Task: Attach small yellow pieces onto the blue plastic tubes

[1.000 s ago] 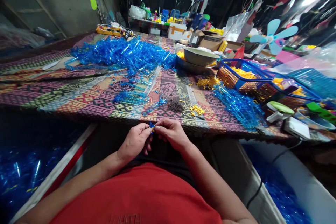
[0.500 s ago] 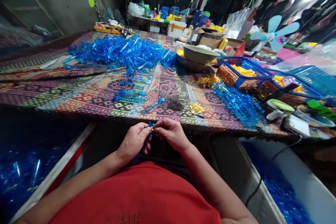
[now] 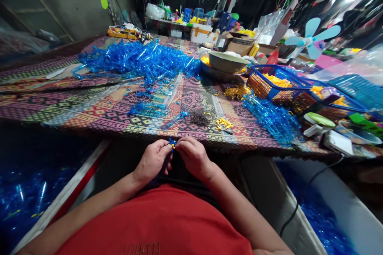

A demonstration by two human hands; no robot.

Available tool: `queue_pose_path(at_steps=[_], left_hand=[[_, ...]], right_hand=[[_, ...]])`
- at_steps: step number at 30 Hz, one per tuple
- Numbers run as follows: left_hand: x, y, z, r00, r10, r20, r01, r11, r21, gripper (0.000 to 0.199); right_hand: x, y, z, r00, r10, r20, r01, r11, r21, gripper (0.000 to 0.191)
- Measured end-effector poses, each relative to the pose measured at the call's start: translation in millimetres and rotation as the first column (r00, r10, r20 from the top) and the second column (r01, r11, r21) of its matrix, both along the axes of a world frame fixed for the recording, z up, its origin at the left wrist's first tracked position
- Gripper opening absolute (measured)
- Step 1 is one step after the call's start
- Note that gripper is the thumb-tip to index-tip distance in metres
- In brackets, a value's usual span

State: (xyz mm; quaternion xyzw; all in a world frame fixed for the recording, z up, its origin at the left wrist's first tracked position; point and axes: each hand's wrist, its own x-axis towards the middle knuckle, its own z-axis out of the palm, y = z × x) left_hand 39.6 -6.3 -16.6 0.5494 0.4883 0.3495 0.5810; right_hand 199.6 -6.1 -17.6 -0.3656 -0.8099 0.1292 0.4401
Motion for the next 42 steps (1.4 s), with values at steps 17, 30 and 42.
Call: queue_pose_path(at_steps=[17,30,42], left_hand=[[-2,-3,-1.0,0.998,0.033,-0.052,-0.03,0.998,0.061,0.024],[-4,-4,0.5,0.99,0.032,-0.137,-0.007,0.984,0.178,0.025],[-3,-1,2.4,0.996,-0.08,-0.044,0.079,0.996,-0.029,0.023]], right_hand=[[-4,-4,7.5,0.999,-0.001,-0.041,-0.005,0.99,-0.144,0.01],[-3,2,13.0,0.909,-0.176,-0.378,-0.215,0.58,-0.785,0.026],[1,5,12.2,0.999,0.036,0.015,-0.026,0.907,-0.42,0.017]])
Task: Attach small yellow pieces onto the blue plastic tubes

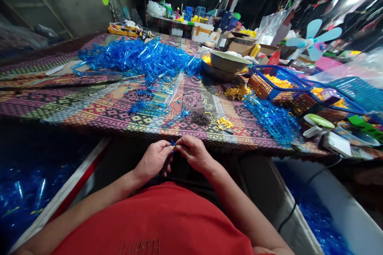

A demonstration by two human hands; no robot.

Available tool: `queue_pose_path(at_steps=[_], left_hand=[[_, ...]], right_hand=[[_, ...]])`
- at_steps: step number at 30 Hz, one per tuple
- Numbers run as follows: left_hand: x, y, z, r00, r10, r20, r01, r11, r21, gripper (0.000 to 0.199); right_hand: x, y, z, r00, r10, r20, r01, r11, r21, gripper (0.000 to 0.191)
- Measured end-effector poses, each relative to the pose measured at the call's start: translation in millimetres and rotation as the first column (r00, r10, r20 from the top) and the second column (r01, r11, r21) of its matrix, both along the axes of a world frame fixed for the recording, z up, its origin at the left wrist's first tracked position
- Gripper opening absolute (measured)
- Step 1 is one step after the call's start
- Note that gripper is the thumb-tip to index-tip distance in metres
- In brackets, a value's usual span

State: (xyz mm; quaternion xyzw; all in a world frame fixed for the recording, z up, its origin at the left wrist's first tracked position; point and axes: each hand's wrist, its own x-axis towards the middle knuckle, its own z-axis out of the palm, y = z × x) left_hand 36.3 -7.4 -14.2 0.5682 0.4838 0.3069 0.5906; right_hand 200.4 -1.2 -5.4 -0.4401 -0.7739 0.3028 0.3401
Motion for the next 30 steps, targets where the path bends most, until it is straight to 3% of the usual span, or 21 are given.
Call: queue_pose_path(at_steps=[11,30], left_hand=[[-1,1,-11.6,0.991,-0.065,0.117,0.08,0.988,-0.131,0.025],[-5,2,0.9,0.967,-0.119,0.226,0.172,0.957,-0.235,0.02]], right_hand=[[12,8,-5.1,0.992,0.112,-0.05,-0.107,0.99,0.091,0.012],[17,7,-3.1,0.985,0.161,-0.06,-0.151,0.979,0.137,0.012]])
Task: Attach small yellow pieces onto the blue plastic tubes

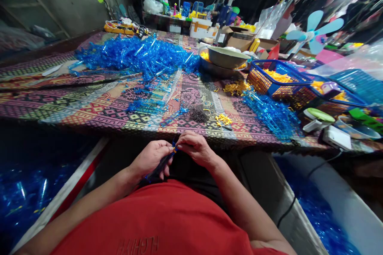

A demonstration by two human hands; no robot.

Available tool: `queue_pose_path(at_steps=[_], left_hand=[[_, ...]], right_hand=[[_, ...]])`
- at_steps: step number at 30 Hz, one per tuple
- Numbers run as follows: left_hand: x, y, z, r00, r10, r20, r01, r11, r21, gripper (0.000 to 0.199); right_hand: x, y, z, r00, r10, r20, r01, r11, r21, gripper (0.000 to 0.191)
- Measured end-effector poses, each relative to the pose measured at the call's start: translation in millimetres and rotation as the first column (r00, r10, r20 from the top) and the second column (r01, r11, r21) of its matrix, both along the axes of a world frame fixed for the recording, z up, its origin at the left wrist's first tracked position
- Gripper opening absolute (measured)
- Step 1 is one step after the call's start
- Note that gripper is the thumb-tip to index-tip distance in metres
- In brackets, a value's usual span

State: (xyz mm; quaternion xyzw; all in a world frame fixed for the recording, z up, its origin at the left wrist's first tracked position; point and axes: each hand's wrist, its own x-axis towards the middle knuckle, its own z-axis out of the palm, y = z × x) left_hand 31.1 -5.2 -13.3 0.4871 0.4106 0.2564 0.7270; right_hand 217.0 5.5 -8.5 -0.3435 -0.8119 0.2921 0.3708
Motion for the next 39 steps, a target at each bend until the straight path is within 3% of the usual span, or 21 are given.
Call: queue_pose_path(at_steps=[11,18,20,22,25,27,32,39], left_hand=[[-1,-2,0.9,0.999,0.017,-0.05,-0.015,0.999,0.045,0.02],[-2,-2,-1.5,0.997,0.082,-0.007,-0.082,0.996,0.035,0.02],[-2,-3,-1.7,0.995,0.098,-0.005,-0.098,0.994,0.037,0.021],[-2,-4,-1.6,0.991,0.13,-0.003,-0.13,0.99,0.049,0.022],[-1,-5,-0.7,0.981,0.194,-0.001,-0.193,0.978,0.075,0.024],[-1,-6,0.2,0.973,0.229,0.007,-0.229,0.968,0.099,0.025],[-1,-8,2.2,0.963,0.27,0.024,-0.27,0.948,0.17,0.026],[-2,-9,1.0,0.956,0.291,0.028,-0.29,0.934,0.21,0.027]], right_hand=[[-3,-2,2.5,0.998,-0.051,0.044,0.047,0.996,0.08,0.011],[-4,-4,4.5,0.98,-0.199,0.021,0.197,0.978,0.072,0.012],[-6,-5,4.3,0.968,-0.252,-0.016,0.252,0.968,0.005,0.014],[-8,-8,3.6,0.949,-0.3,-0.099,0.279,0.943,-0.181,0.016],[-13,-12,1.8,0.879,-0.354,-0.32,0.16,0.85,-0.502,0.018],[-17,-14,0.9,0.805,-0.382,-0.455,0.035,0.795,-0.605,0.019],[-28,-17,0.7,0.687,-0.415,-0.596,-0.17,0.706,-0.688,0.02],[-33,-20,-0.2,0.642,-0.433,-0.633,-0.277,0.639,-0.718,0.02]])
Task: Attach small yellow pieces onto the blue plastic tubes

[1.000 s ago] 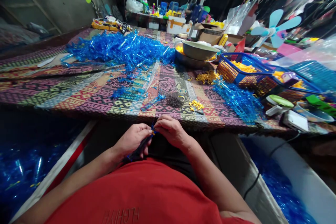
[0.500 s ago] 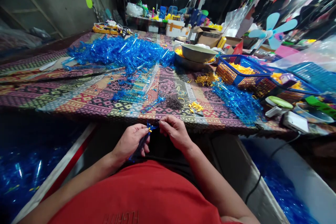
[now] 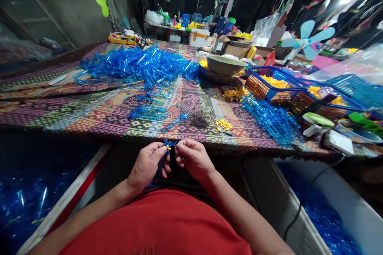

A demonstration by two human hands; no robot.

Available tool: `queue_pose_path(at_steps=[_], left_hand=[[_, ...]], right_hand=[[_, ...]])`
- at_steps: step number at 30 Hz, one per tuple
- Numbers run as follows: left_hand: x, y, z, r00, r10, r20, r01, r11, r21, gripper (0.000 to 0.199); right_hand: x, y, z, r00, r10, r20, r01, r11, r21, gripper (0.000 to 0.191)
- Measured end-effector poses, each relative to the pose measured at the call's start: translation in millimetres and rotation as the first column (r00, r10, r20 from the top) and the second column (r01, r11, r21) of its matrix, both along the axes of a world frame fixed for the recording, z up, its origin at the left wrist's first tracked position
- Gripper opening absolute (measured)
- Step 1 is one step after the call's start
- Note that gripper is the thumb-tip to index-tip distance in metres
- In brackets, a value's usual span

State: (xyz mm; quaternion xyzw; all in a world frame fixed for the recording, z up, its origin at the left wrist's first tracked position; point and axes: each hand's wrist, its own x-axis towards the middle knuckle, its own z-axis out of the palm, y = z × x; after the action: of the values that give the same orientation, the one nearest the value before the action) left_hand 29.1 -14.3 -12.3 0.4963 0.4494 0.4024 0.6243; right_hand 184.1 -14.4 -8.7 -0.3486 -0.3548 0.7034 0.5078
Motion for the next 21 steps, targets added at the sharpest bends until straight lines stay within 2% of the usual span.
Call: queue_pose_path(at_steps=[5,10,12,17,19,21], left_hand=[[0,0,1.3,1.0,0.012,0.016,-0.012,1.0,0.007,0.027],[-2,1,6.8,0.995,0.042,0.087,-0.04,0.999,-0.019,0.026],[-2,3,8.9,0.987,0.046,0.151,-0.038,0.998,-0.059,0.025],[-1,7,11.8,0.948,0.057,0.312,-0.011,0.989,-0.148,0.023],[-2,11,12.8,0.953,0.068,0.294,-0.03,0.991,-0.132,0.023],[-8,20,15.0,0.979,0.094,0.183,-0.09,0.995,-0.031,0.025]], right_hand=[[-4,-2,0.3,0.999,-0.002,0.034,0.002,1.0,0.008,0.021],[-6,-4,2.9,0.98,-0.029,0.195,-0.003,0.987,0.16,0.021],[-5,-5,4.7,0.952,-0.055,0.302,-0.018,0.972,0.234,0.021],[-5,-7,7.1,0.811,-0.157,0.563,-0.094,0.916,0.391,0.02],[-4,-7,6.2,0.791,-0.161,0.591,-0.113,0.909,0.4,0.02],[-1,-6,4.4,0.771,-0.173,0.613,-0.114,0.909,0.4,0.02]])
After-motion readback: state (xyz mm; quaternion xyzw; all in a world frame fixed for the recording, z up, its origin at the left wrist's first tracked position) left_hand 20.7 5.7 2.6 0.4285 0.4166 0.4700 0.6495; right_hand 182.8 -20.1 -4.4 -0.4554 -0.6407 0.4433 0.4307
